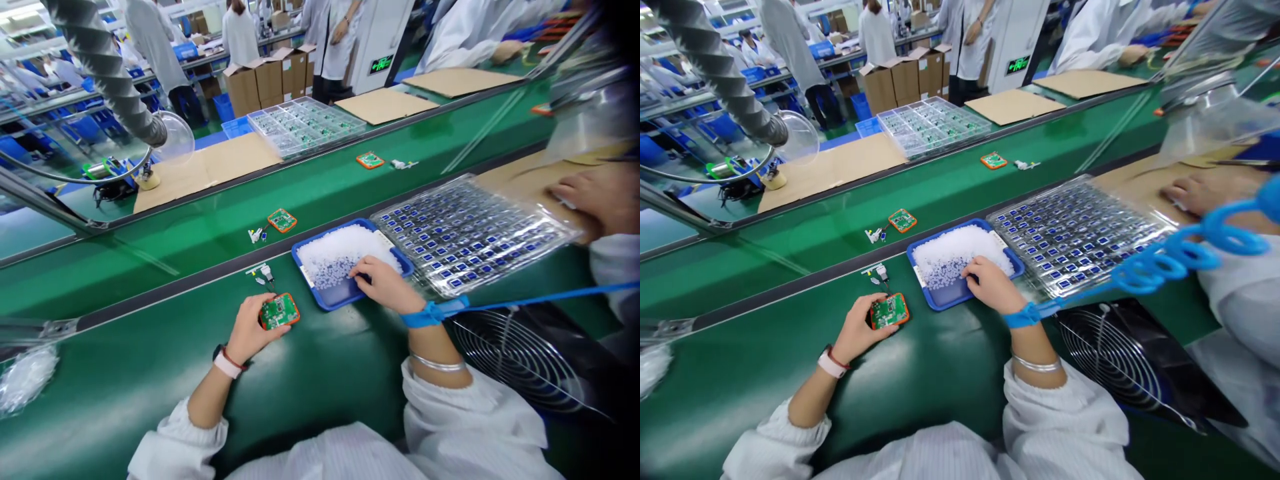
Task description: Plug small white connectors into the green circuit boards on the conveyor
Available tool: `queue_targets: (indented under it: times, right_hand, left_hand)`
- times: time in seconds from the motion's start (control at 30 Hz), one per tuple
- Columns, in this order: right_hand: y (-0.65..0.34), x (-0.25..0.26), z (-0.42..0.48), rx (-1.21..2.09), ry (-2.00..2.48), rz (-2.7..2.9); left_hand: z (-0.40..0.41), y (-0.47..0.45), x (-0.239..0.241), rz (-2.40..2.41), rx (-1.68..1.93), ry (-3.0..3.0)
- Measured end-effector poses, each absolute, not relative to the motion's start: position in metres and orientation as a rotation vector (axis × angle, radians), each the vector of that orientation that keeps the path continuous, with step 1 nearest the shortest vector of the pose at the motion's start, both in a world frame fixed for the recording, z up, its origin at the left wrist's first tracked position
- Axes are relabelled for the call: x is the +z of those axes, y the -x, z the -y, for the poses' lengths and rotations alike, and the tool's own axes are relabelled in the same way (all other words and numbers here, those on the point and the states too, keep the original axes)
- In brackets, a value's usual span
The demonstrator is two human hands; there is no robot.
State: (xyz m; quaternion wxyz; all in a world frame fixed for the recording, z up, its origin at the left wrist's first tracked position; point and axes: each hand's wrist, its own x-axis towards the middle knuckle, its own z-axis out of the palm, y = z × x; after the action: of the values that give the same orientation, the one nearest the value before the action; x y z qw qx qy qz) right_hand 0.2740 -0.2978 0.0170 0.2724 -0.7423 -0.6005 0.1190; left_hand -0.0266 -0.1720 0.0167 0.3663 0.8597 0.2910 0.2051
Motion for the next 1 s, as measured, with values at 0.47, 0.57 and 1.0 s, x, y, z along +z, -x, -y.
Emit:
queue_targets:
  times: [0.47,0.57,1.0]
  right_hand:
    - [-0.274,0.017,0.298,0.324,1.966,1.592]
    - [-0.275,0.019,0.299,0.326,1.951,1.558]
    - [-0.283,0.011,0.299,0.134,2.036,1.489]
  left_hand:
    - [-0.04,0.059,0.031,-1.772,1.195,-2.144]
    - [-0.027,0.047,0.03,-1.786,1.221,-2.258]
    - [0.042,-0.087,0.019,-1.501,0.37,-2.77]
